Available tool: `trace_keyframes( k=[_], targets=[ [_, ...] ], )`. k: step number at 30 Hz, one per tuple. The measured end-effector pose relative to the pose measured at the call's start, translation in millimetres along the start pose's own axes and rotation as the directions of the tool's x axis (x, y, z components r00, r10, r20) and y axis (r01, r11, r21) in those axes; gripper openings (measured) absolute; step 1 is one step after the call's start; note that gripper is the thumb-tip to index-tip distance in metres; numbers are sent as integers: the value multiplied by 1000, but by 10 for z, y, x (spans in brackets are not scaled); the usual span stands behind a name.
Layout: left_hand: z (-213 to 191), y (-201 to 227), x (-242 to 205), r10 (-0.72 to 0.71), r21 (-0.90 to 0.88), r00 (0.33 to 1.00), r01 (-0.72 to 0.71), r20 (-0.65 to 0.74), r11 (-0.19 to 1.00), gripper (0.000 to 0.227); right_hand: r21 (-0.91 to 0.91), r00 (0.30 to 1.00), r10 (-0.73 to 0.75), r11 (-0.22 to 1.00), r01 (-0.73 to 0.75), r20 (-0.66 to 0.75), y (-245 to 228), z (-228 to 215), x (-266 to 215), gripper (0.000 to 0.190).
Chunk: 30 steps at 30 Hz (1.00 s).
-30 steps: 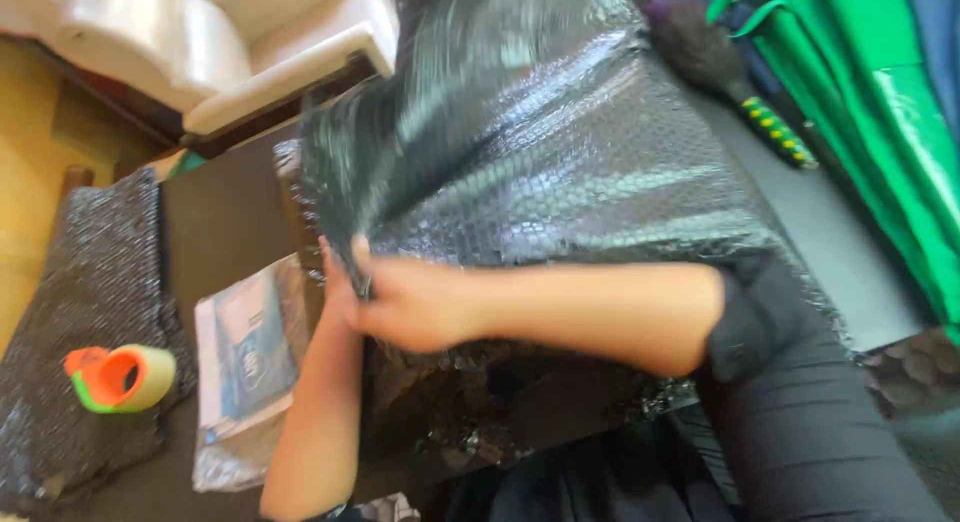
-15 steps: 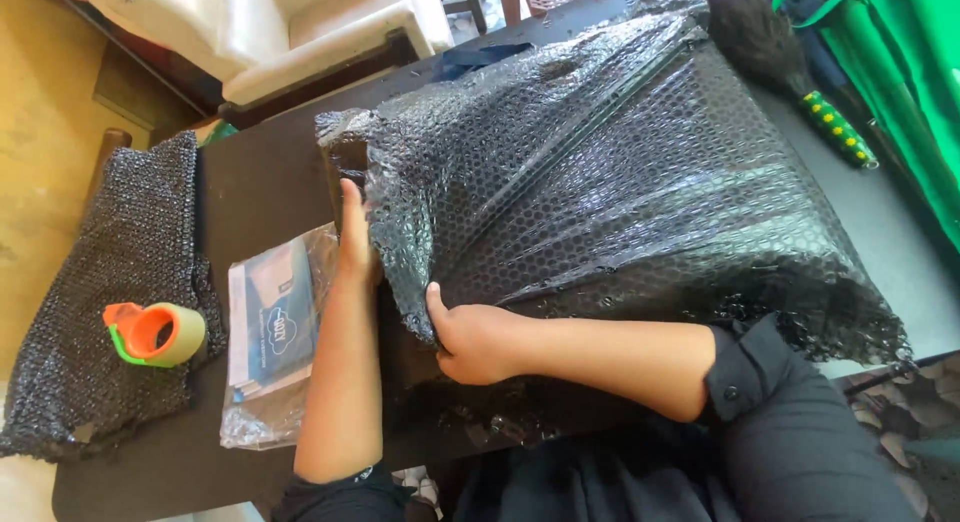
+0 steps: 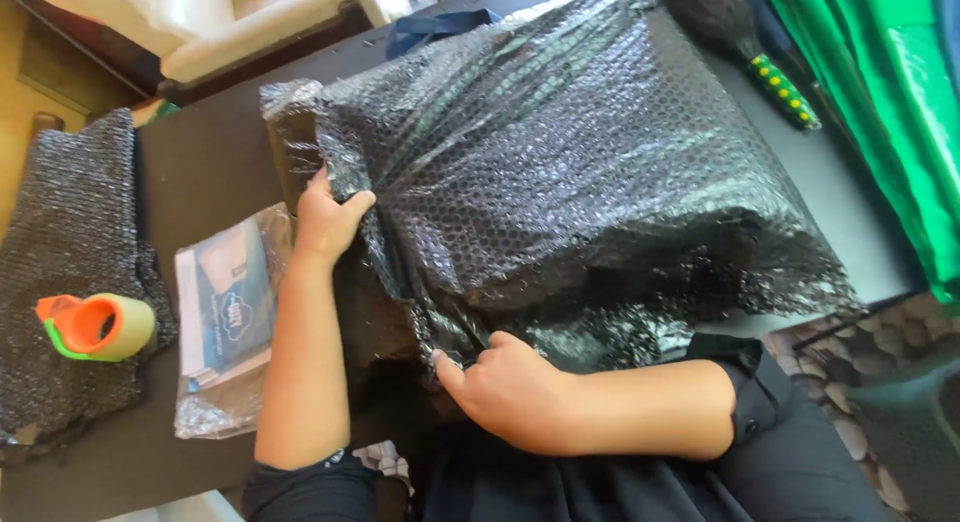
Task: Wrapping a blue tote bag with black bubble wrap and securing it with tape.
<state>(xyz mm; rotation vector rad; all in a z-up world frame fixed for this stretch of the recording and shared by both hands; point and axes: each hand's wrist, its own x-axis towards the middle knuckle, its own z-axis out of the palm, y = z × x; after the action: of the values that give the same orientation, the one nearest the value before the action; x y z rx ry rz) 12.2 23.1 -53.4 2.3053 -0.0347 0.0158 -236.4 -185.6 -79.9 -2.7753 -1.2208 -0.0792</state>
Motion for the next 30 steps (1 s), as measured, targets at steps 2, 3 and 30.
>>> trace_keyframes(
  k=[2, 3, 30],
  targets=[
    [-7, 37, -34, 44, 24, 999, -45, 11, 999, 46, 66, 998, -30, 997, 33, -49, 3, -161, -87, 82],
    [-12, 22, -19, 91, 80, 996, -92, 17, 993, 45, 319, 997, -62, 947, 44, 49, -7, -315, -107, 83],
    [-41, 489, -932, 199, 520, 904, -386, 379, 762, 79, 814, 973, -223, 552, 178, -62, 322, 87, -410, 68]
  ],
)
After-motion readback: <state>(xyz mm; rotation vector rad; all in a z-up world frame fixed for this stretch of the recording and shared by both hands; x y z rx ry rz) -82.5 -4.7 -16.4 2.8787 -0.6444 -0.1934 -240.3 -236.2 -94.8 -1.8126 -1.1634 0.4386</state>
